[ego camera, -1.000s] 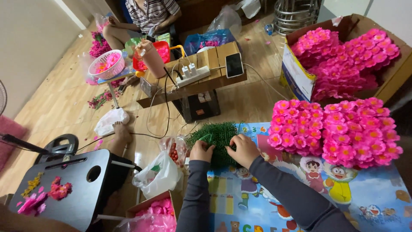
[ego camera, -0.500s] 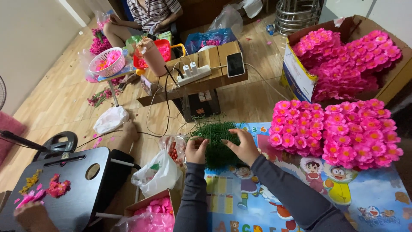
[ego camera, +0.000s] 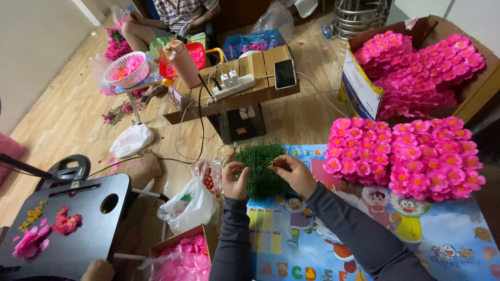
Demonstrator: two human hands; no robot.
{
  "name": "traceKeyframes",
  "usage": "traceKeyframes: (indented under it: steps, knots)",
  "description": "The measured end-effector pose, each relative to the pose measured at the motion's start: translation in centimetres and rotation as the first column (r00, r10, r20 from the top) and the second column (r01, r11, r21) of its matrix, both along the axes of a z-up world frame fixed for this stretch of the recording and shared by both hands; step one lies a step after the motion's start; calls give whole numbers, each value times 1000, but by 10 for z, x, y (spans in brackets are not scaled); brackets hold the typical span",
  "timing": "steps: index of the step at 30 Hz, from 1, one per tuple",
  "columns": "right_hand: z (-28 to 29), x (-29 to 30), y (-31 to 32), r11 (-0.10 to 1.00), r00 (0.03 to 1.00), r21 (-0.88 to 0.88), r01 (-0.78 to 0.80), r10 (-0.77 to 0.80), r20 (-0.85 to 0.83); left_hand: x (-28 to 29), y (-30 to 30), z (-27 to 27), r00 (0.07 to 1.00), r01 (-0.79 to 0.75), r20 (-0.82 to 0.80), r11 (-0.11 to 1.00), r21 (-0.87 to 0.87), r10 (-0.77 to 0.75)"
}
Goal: The person is manually attaching small pink artificial flowers to a larger floral arrangement base by pressing the stems into the structure.
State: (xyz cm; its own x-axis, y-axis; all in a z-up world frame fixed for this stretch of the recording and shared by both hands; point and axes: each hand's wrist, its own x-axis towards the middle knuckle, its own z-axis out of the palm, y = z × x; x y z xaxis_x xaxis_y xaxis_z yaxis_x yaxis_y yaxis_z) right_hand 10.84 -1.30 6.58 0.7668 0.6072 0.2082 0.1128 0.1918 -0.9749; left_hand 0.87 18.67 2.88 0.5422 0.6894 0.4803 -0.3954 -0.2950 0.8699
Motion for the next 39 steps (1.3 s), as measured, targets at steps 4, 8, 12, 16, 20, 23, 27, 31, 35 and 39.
traceKeyframes:
  steps: [4, 8, 12, 16, 20, 23, 27, 31, 35, 39]
  knots:
    - [14, -6, -14, 999, 1000, 32, -25, 25, 17, -10, -24, 36, 965, 128, 239, 989, -81, -105]
    - [23, -10, -56, 996, 977, 88, -21, 2, 213, -26, -31, 34, 936, 268, 308, 915, -302, -172]
    - [28, -26, -118, 957, 941, 216, -192, 117, 318, -79, -58, 31, 963, 244, 211, 868, -432, -166]
    - [-26, -15, -181, 920, 693, -339, -194, 373, 617, -162, -66, 18, 769, 408, -394, 861, -304, -503]
    - [-47, -9, -206, 821, 699, -524, -227, 512, 499, -261, 24, -85, 798, -104, -598, 960, -261, -76]
    - [-40, -23, -206, 860, 716, -474, -190, 452, 532, -318, 96, -108, 875, -438, -393, 809, -392, 283]
    - [-24, -49, -184, 679, 542, -684, -268, 693, 476, -338, 162, -152, 882, -449, -228, 584, -676, 413]
    - [-40, -62, -169, 400, 312, -914, -70, 879, 361, -298, 189, -197, 959, -284, -204, 676, -680, 198]
    - [-65, -64, -161, 756, -278, -249, 605, 494, 824, -254, 181, -207, 88, -526, -742, 664, 532, 665]
    - [-63, -67, -159, 750, -207, -267, 606, 472, 857, -242, 149, -187, -157, -457, -844, 720, 522, 513]
